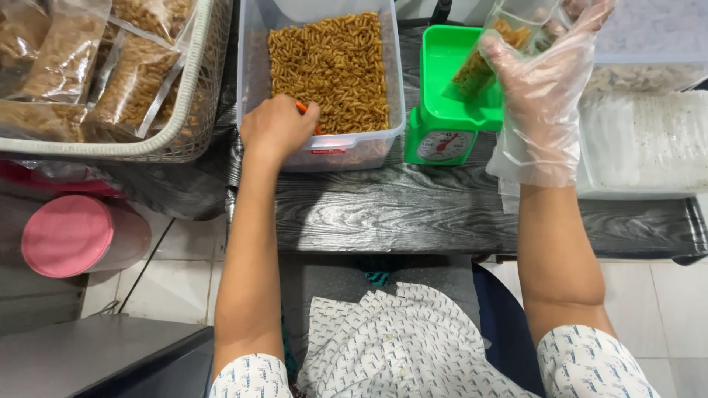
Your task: Scooping dried mealworms from a large container into small plastic bags for individual packaging.
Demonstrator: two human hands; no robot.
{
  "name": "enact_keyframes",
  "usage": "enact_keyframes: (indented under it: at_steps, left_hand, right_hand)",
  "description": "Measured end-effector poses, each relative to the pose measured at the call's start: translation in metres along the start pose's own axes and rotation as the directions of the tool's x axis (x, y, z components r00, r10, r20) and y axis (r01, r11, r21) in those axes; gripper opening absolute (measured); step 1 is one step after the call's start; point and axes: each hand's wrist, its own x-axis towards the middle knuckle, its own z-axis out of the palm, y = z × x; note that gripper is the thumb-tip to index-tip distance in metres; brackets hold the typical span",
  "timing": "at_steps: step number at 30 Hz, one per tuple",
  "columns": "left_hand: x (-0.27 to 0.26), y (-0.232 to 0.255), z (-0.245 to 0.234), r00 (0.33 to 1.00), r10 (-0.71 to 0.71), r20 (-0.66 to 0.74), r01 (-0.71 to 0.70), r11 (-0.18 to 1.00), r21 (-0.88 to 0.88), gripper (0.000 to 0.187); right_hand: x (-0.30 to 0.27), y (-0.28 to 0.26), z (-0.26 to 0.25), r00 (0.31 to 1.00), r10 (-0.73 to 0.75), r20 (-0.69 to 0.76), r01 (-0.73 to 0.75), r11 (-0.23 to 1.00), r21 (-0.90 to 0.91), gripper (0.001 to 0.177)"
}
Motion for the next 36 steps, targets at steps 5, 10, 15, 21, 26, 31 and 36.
enact_keyframes:
  at_steps: [5,10,15,21,26,31,36]
  left_hand:
    - [-0.006,0.004,-0.007,0.999,0.028,0.045,-0.027,0.999,-0.025,0.057]
    - [-0.011,-0.003,-0.002,0.996,0.079,-0.029,-0.081,0.995,-0.063,0.062]
    - [-0.005,-0.008,0.006,0.991,0.069,-0.116,-0.076,0.995,-0.058,0.061]
    - [-0.003,-0.008,0.007,0.991,0.095,-0.097,-0.105,0.99,-0.095,0.054]
    - [0.0,-0.014,0.014,0.977,0.109,-0.183,-0.128,0.987,-0.096,0.063]
    - [0.009,-0.013,0.023,0.962,0.052,-0.268,-0.075,0.994,-0.076,0.057]
    - [0.013,-0.023,0.03,0.885,0.228,-0.405,-0.302,0.945,-0.127,0.056]
  right_hand:
    - [0.005,-0.042,-0.007,0.998,-0.043,0.044,0.054,0.955,-0.291,0.059]
    - [0.006,-0.033,-0.016,0.994,-0.102,0.038,0.109,0.945,-0.307,0.052]
    - [0.013,-0.025,-0.02,0.994,-0.062,0.089,0.081,0.972,-0.223,0.064]
    - [0.022,-0.043,-0.009,0.995,-0.022,0.097,0.041,0.978,-0.204,0.057]
    - [0.02,-0.023,-0.011,0.976,-0.085,0.202,0.143,0.945,-0.293,0.033]
    - [0.015,0.013,-0.01,0.942,-0.249,0.226,0.304,0.918,-0.256,0.029]
    - [0.007,0.001,-0.006,0.979,0.038,0.202,0.038,0.932,-0.36,0.038]
